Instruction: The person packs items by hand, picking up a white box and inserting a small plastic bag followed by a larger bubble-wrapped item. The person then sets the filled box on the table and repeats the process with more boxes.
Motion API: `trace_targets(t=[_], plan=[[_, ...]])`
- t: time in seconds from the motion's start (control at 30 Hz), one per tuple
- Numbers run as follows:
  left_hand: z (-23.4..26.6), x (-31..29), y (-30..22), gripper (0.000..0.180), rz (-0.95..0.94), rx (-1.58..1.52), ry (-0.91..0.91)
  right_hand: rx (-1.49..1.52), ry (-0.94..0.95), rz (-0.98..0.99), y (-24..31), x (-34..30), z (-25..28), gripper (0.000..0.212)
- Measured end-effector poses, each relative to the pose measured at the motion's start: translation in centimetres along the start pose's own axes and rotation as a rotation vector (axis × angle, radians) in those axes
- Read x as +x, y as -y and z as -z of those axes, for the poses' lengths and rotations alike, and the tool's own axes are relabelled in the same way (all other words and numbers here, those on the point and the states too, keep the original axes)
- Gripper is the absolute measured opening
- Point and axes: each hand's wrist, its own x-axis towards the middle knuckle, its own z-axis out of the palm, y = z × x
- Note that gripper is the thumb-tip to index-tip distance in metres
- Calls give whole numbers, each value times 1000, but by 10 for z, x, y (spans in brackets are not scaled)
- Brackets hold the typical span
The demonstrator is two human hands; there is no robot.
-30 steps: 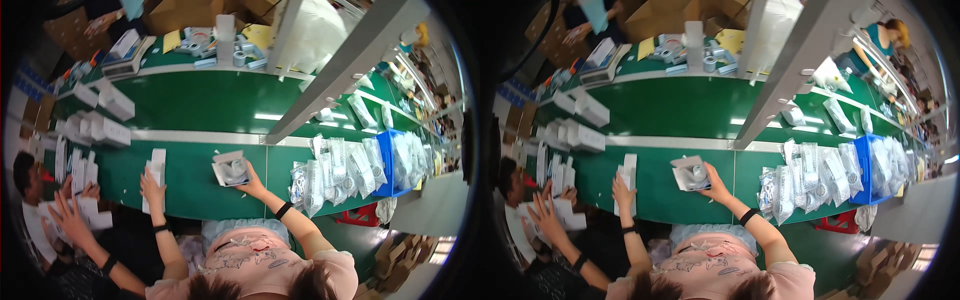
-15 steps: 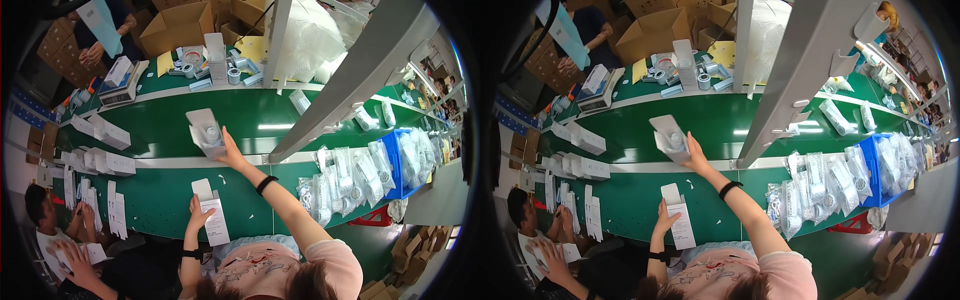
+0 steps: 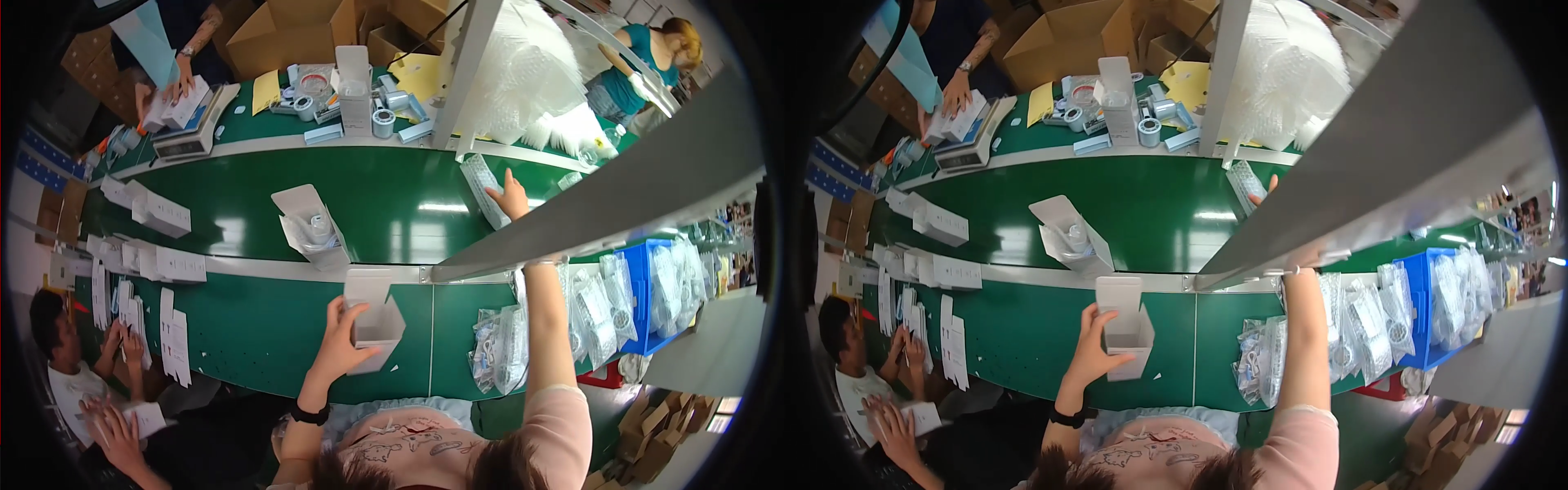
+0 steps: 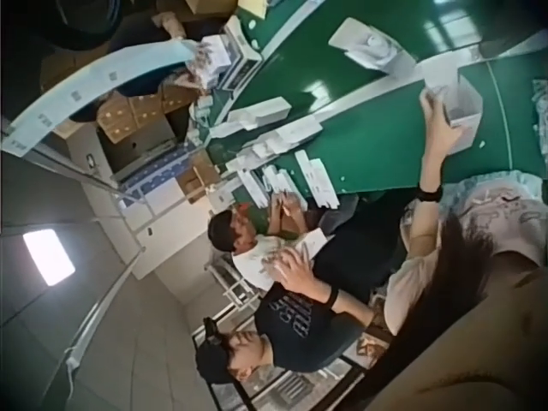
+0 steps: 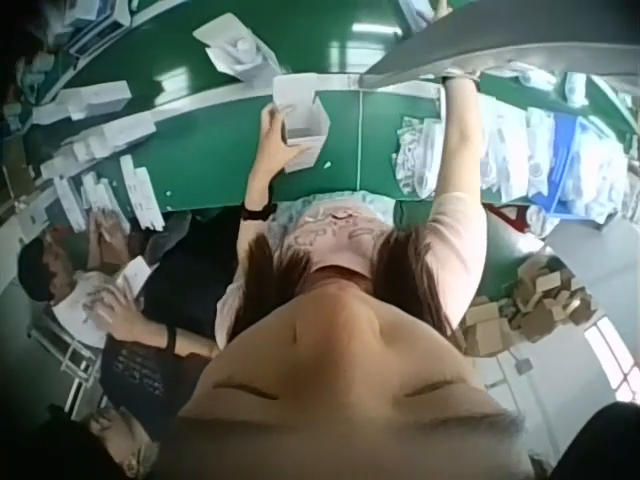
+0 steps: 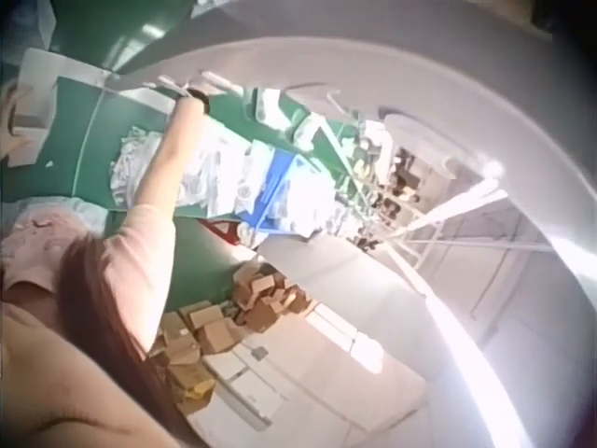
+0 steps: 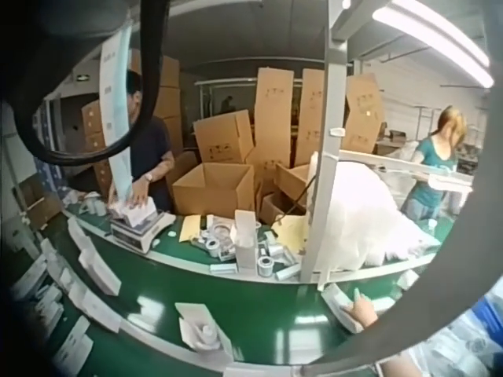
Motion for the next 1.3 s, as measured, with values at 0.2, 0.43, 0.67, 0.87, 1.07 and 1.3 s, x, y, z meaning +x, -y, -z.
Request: trace_targets(t=[0.2,0.43,0.67,0.87,1.07,1.3], plan=[[-16,17,-5,71,24,-44,-46,-603,410,-184,51,16,-28,94],[-37,6,16,70,-90,16,-250,481,84,-541,125,-49,117,59],[-80,24,14,67,-364,-243,-305,1302,-372,-636,281,-177,143,57],[-95,13,12,65,-406,-263,-411,293,-521,-225,342,-181,30,64],[-122,-28,40,69,-154,-199,-574,-197,20,273,360,-204,35,50],[-100,-21,63,73,-549,-246,-557,-552,245,81,228,-252,67,32]])
